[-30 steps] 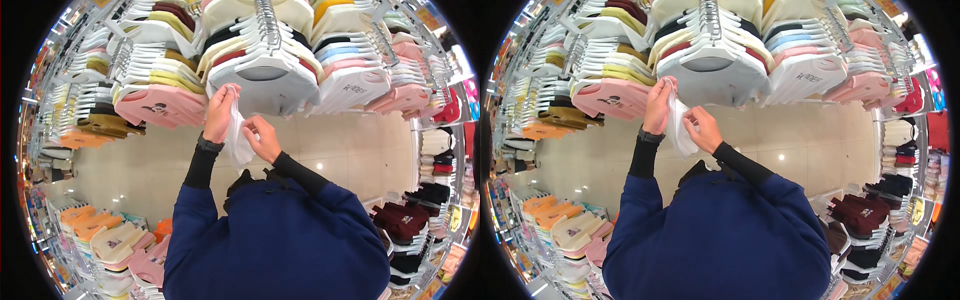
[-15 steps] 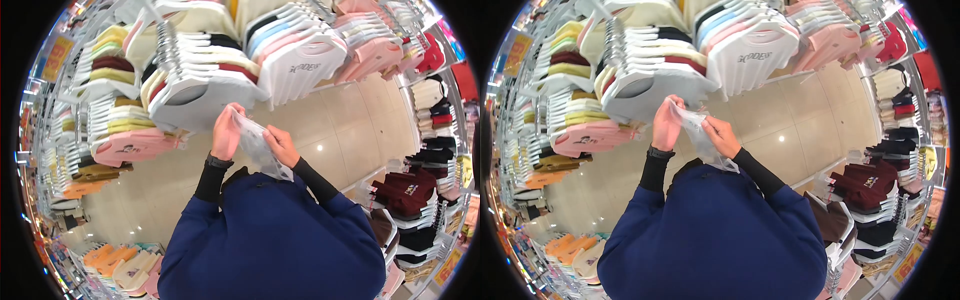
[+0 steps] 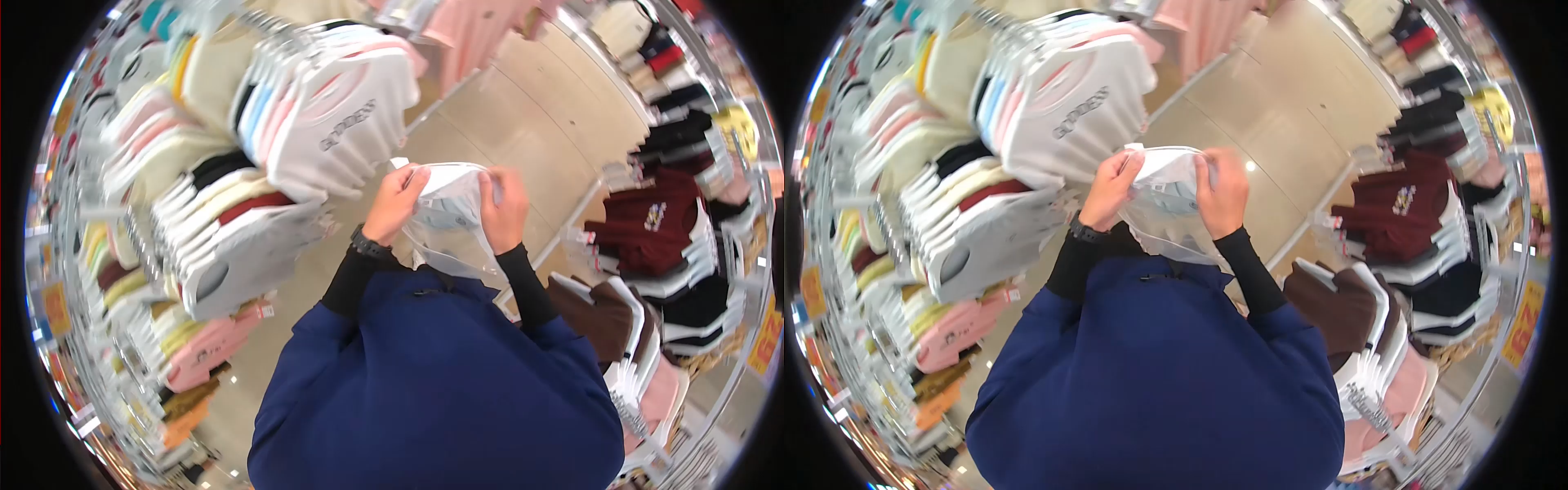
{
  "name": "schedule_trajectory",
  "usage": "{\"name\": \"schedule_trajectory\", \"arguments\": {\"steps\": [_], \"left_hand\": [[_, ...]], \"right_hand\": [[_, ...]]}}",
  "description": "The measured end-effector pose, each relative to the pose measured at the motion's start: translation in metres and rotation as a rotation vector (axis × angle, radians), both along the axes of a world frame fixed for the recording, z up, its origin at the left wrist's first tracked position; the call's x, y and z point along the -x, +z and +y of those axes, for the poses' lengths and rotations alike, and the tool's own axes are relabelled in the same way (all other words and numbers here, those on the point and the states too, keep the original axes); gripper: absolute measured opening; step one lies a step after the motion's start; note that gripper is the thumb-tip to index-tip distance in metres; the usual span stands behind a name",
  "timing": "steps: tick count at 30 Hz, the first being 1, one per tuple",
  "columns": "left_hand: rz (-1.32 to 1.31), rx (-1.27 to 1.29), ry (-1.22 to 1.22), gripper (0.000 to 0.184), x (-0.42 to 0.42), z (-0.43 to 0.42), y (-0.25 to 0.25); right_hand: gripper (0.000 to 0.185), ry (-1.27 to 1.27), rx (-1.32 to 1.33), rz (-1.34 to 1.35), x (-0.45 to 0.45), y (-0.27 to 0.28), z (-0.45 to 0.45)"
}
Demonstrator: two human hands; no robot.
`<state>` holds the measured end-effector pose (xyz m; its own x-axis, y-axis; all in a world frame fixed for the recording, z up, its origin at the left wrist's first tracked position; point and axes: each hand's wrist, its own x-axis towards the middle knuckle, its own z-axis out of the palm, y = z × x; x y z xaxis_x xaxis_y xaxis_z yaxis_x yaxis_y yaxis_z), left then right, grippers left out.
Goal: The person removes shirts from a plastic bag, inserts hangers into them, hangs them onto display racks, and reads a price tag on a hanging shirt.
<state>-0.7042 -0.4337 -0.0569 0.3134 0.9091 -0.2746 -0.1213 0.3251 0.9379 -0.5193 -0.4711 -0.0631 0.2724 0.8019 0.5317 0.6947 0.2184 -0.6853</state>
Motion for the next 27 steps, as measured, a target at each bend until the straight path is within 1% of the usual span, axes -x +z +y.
{"name": "schedule_trajectory", "arguments": {"steps": [1,2,3,4,7,8,9,10,12,14,16,20,23,26,27], "left_hand": [[-0.032,0.062,-0.056,0.025,-0.023,0.010,0.000],[-0.092,0.081,-0.045,0.025,-0.046,0.018,-0.005],[-0.095,0.031,-0.071,0.025,-0.068,0.025,-0.007],[-0.095,-0.015,-0.097,0.025,-0.088,0.031,-0.007],[-0.079,-0.226,-0.189,0.023,-0.139,0.048,-0.012],[-0.063,-0.299,-0.225,0.022,-0.152,0.050,-0.010],[-0.050,-0.375,-0.255,0.021,-0.163,0.055,-0.006],[-0.046,-0.373,-0.337,0.020,-0.174,0.059,-0.001],[-0.038,-0.366,-0.520,0.018,-0.186,0.069,0.011],[-0.041,-0.385,-0.586,0.018,-0.196,0.088,0.024],[-0.039,-0.427,-0.625,0.019,-0.207,0.115,0.040],[-0.084,-0.511,-0.514,0.018,-0.233,0.167,0.033],[0.067,-0.690,-0.476,0.019,-0.257,0.197,0.026],[0.163,-0.776,-0.498,0.021,-0.286,0.218,0.012],[0.211,-0.831,-0.455,0.021,-0.299,0.226,0.002]], "right_hand": [[0.011,-0.048,-0.159,-0.035,-0.013,-0.002,-0.005],[0.009,-0.090,-0.318,-0.080,-0.024,-0.002,-0.014],[0.009,-0.119,-0.475,-0.130,-0.034,-0.003,-0.022],[0.009,0.070,-0.449,-0.156,-0.043,-0.014,-0.032],[0.006,0.316,0.175,-0.040,-0.058,-0.025,-0.022],[0.009,0.177,0.303,0.089,-0.065,-0.035,0.001],[0.012,0.264,0.547,-0.002,-0.102,-0.098,0.012],[0.012,0.268,0.716,-0.106,-0.121,-0.134,0.023],[0.012,0.218,0.954,-0.306,-0.144,-0.167,0.038],[0.013,0.192,1.050,-0.368,-0.160,-0.176,0.049],[0.013,0.169,1.103,-0.403,-0.173,-0.172,0.065],[0.014,0.136,1.161,-0.439,-0.196,-0.166,0.099],[0.015,0.109,1.152,-0.447,-0.213,-0.158,0.129],[0.015,0.097,1.118,-0.469,-0.235,-0.145,0.158],[0.016,0.105,1.096,-0.480,-0.241,-0.138,0.167]]}}
